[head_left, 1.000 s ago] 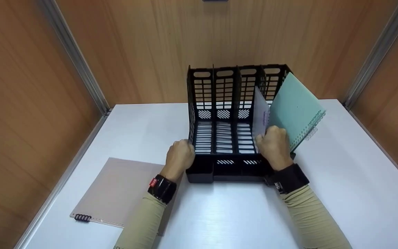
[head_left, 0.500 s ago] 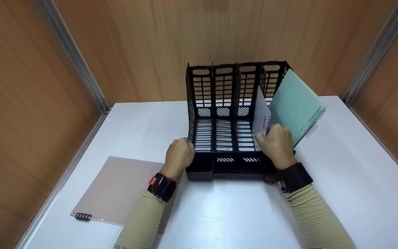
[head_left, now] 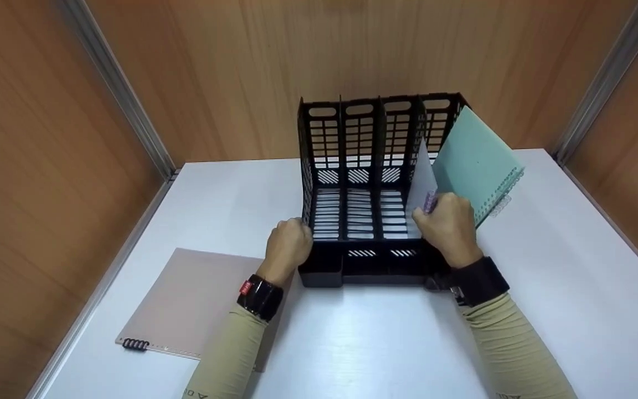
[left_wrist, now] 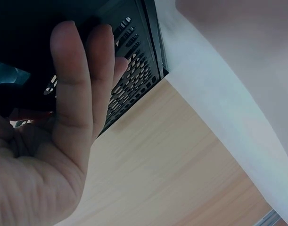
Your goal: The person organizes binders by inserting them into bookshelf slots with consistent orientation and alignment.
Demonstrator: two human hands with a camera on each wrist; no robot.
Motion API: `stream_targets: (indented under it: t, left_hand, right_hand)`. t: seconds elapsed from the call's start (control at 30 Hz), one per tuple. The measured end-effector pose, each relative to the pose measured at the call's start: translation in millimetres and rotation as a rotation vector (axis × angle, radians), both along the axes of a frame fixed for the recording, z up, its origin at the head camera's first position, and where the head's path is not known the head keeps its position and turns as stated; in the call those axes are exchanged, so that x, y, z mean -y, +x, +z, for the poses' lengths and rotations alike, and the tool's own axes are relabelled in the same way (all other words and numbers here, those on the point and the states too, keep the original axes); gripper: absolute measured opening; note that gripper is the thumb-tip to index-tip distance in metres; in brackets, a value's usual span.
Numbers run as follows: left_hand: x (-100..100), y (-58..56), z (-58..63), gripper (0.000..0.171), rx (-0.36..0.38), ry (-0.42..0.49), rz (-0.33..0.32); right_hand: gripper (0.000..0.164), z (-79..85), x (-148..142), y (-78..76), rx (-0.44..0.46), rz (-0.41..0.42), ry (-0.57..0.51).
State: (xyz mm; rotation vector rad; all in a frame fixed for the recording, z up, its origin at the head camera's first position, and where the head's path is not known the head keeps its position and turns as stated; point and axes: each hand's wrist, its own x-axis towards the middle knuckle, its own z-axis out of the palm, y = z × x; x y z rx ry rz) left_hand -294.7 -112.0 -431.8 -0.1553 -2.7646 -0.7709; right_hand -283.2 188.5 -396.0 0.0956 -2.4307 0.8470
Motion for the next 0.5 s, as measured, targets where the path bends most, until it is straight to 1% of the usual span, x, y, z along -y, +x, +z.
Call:
stream_targets:
  t: [0.17,0.3,0.5]
  left_hand:
    - [0,0.6,0.7,0.031,0.006,0.004,0.009]
    - [1,0.4,0.3,0.031,0.003,-0.004,0.003]
    - [1,-0.3,0.0,0.032,-0.006,0.001,-0.008]
  right_hand:
    - [0.035,6.9,0,4.5,0.031,-0.002,0.005]
    - [0.034,11.1,0,7.8,0.044,-0.002,0.014]
    - [0.033,11.9,-3,8.4,0.024,-0.003,0.022]
